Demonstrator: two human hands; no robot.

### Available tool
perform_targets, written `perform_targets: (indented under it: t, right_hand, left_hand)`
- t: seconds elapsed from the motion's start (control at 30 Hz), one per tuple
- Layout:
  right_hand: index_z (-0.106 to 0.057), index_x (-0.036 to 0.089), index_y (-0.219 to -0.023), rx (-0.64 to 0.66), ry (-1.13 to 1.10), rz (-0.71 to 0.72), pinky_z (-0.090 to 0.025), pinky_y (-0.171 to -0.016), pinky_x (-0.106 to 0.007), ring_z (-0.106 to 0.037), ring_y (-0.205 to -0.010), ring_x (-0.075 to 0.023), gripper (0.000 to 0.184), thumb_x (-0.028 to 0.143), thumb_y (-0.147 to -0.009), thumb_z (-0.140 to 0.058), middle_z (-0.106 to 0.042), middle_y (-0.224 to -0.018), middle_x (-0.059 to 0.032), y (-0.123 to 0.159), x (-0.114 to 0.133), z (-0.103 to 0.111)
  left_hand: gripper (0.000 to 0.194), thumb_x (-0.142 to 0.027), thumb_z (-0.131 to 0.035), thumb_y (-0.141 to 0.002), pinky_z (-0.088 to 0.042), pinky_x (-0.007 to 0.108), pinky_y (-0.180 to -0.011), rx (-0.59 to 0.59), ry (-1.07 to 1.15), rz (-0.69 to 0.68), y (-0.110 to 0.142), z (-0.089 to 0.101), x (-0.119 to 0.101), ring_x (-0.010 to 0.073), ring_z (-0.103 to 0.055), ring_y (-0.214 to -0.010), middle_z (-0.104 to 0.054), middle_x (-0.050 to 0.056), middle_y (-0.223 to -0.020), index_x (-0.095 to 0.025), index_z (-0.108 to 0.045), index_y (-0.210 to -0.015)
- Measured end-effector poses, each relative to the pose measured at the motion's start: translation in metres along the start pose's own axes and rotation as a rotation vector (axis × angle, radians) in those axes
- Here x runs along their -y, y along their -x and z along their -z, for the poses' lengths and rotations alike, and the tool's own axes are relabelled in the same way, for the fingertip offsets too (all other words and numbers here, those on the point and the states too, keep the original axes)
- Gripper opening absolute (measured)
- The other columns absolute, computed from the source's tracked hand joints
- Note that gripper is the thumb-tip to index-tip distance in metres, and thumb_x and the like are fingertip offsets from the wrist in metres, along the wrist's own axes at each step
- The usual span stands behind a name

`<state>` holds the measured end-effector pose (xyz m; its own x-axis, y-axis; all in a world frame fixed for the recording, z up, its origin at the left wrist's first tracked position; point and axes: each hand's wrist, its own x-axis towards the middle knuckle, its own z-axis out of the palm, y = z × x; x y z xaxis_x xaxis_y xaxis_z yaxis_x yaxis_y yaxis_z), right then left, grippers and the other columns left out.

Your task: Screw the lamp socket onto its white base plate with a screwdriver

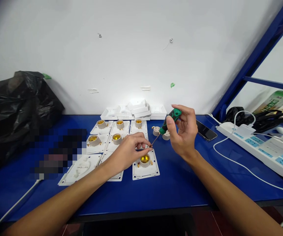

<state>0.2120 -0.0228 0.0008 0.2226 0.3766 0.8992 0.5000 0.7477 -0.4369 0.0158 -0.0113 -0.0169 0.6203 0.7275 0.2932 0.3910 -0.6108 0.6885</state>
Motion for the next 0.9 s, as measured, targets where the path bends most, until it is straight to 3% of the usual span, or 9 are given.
perform_targets:
  t: [0.17, 0.33, 0.53, 0.7, 0.9]
  right_hand:
    - [-0.063, 0.029, -0.119, 0.014, -0.021, -0.020, -0.050, -0.048, -0.029, -0.057, -0.059, -0.0133, 0.025, 0.032, -0.095, -0.065, -0.057, -0.080, 0.0000, 0.002, -0.003, 0.000]
    - [-0.063, 0.029, -0.120, 0.001, -0.014, -0.061, -0.046, -0.044, -0.029, -0.055, -0.056, -0.0135, 0.025, 0.035, -0.095, -0.064, -0.057, -0.077, 0.0006, 0.001, -0.005, 0.001]
    - [-0.065, 0.028, -0.117, -0.060, 0.001, -0.078, -0.047, -0.043, -0.029, -0.054, -0.052, -0.0131, 0.023, 0.037, -0.095, -0.065, -0.056, -0.072, 0.0021, -0.003, -0.002, 0.001]
    - [-0.066, 0.025, -0.114, -0.085, -0.041, -0.117, -0.044, -0.041, -0.027, -0.052, -0.047, -0.0120, 0.023, 0.037, -0.094, -0.067, -0.057, -0.068, 0.0036, -0.003, -0.001, 0.001]
    - [-0.065, 0.024, -0.113, -0.050, -0.128, -0.141, -0.043, -0.040, -0.026, -0.050, -0.048, -0.0113, 0.023, 0.035, -0.093, -0.067, -0.056, -0.068, 0.0040, -0.001, -0.001, 0.000]
  left_hand:
    - [0.029, -0.043, -0.079, -0.085, -0.040, 0.027, -0.063, -0.016, 0.046, -0.018, -0.001, 0.003, -0.002, 0.0132, -0.050, -0.070, -0.058, -0.001, -0.083, -0.020, -0.073, -0.102]
    - [0.057, -0.055, -0.091, -0.064, -0.036, 0.026, -0.062, 0.125, 0.042, -0.019, -0.001, 0.009, 0.005, 0.0153, -0.051, -0.075, -0.054, -0.003, -0.083, -0.021, -0.066, -0.103]
    - [0.044, -0.051, -0.089, -0.068, -0.030, 0.027, -0.055, 0.367, -0.098, -0.011, 0.002, 0.017, 0.011, 0.0148, -0.052, -0.069, -0.057, -0.003, -0.079, -0.023, -0.063, -0.091]
    - [0.040, -0.041, -0.085, -0.073, -0.027, 0.028, -0.055, 0.424, -0.080, -0.033, 0.000, 0.017, 0.008, 0.0140, -0.049, -0.065, -0.054, -0.004, -0.068, -0.021, -0.051, -0.074]
    - [0.048, -0.051, -0.084, -0.074, -0.025, 0.028, -0.055, 0.449, -0.080, 0.025, -0.001, 0.016, 0.007, 0.0126, -0.046, -0.060, -0.052, -0.005, -0.064, -0.021, -0.047, -0.073]
